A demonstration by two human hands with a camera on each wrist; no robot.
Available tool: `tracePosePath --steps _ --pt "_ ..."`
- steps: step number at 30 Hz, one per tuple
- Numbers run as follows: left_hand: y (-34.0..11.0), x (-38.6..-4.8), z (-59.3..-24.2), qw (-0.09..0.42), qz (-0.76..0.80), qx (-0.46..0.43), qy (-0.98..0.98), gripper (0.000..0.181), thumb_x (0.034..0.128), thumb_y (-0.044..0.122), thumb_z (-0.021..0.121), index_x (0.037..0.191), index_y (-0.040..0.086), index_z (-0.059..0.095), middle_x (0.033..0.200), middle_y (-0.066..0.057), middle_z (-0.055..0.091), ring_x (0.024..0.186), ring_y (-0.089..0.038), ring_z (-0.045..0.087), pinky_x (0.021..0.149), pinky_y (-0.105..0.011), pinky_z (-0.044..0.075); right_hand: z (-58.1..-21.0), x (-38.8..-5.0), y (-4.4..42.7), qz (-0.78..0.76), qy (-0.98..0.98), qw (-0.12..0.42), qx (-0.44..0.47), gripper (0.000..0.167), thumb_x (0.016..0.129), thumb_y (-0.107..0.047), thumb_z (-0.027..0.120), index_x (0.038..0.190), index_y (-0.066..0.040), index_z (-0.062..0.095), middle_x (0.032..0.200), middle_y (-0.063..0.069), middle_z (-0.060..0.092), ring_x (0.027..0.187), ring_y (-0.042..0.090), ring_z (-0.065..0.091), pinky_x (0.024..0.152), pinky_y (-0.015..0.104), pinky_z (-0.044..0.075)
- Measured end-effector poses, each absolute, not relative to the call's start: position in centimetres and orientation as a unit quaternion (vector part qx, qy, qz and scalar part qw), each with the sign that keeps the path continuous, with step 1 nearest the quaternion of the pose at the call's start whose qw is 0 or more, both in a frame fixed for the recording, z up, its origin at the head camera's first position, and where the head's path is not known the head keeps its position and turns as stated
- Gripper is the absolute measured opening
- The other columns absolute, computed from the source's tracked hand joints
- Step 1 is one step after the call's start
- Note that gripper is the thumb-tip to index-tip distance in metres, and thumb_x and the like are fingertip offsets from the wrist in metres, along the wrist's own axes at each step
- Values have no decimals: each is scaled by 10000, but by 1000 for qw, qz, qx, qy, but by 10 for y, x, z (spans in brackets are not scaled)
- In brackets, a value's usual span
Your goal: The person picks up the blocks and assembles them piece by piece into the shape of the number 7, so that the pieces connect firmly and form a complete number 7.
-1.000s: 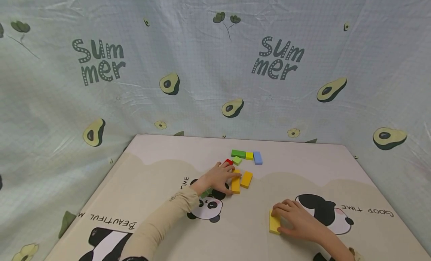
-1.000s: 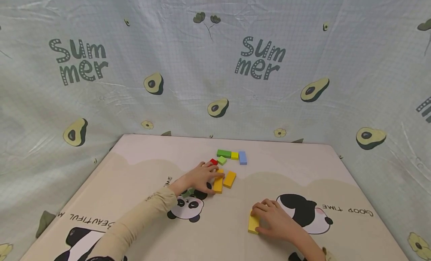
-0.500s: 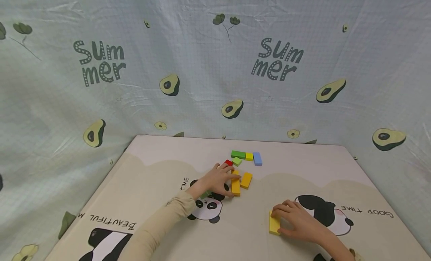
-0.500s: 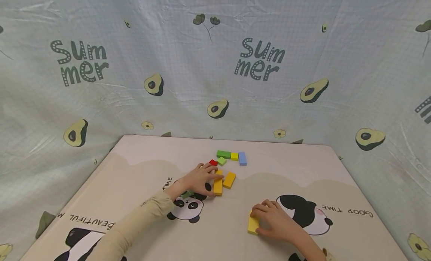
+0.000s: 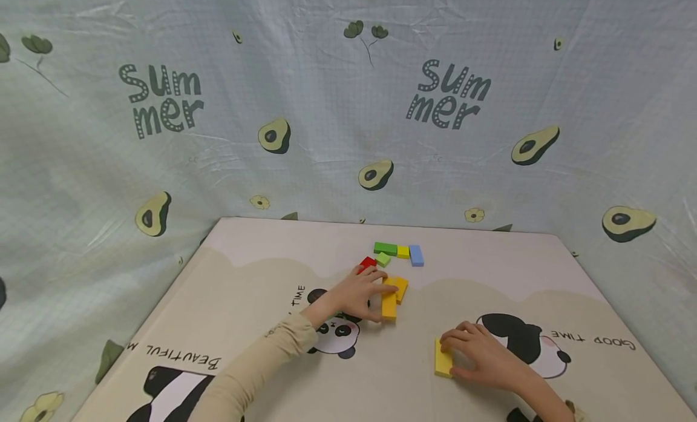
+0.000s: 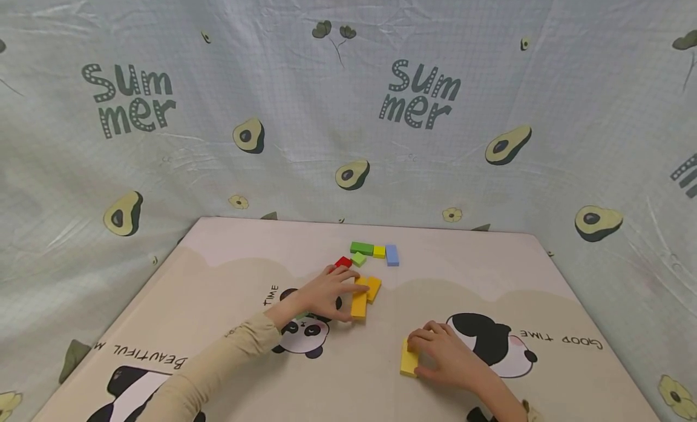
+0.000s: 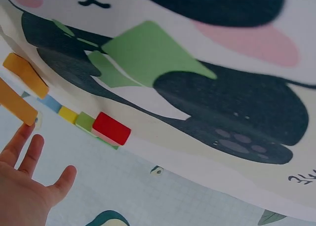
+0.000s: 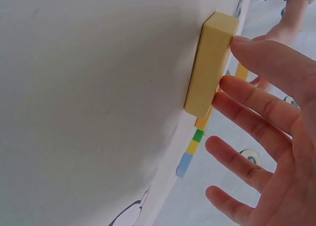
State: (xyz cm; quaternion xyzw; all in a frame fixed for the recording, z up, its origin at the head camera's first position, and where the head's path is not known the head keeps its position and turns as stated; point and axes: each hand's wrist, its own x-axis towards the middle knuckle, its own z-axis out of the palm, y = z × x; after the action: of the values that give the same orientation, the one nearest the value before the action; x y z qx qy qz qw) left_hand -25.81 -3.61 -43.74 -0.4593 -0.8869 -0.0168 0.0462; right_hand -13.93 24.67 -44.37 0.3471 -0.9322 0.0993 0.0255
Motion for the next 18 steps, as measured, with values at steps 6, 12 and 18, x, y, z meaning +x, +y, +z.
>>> tracePosePath --steps 6,12,18 --pt "-29 -256 -437 44 -17 -470 -882 606 740 568 574 1284 323 464 1326 -20 447 1194 -211 375 975 -399 326 -443 -139 247 95 -936 16 340 250 726 -327 693 956 -277 608 1043 -123 600 928 95 449 791 427 385" --pt "-20 -254 -435 49 -23 -482 -874 596 745 548 587 1276 300 480 1325 -30 458 1210 -237 370 1011 -413 306 -441 -140 246 95 -937 8 337 226 727 -315 691 941 -285 624 1039 -124 607 926 101 441 792 430 373" --pt "-11 -252 -436 51 -27 -483 -873 601 746 554 584 1287 325 462 1324 -1 451 1196 -217 367 1032 -452 283 -442 -141 246 100 -939 -1 329 208 730 -315 690 926 -296 626 1028 -131 608 921 96 442 792 427 370"
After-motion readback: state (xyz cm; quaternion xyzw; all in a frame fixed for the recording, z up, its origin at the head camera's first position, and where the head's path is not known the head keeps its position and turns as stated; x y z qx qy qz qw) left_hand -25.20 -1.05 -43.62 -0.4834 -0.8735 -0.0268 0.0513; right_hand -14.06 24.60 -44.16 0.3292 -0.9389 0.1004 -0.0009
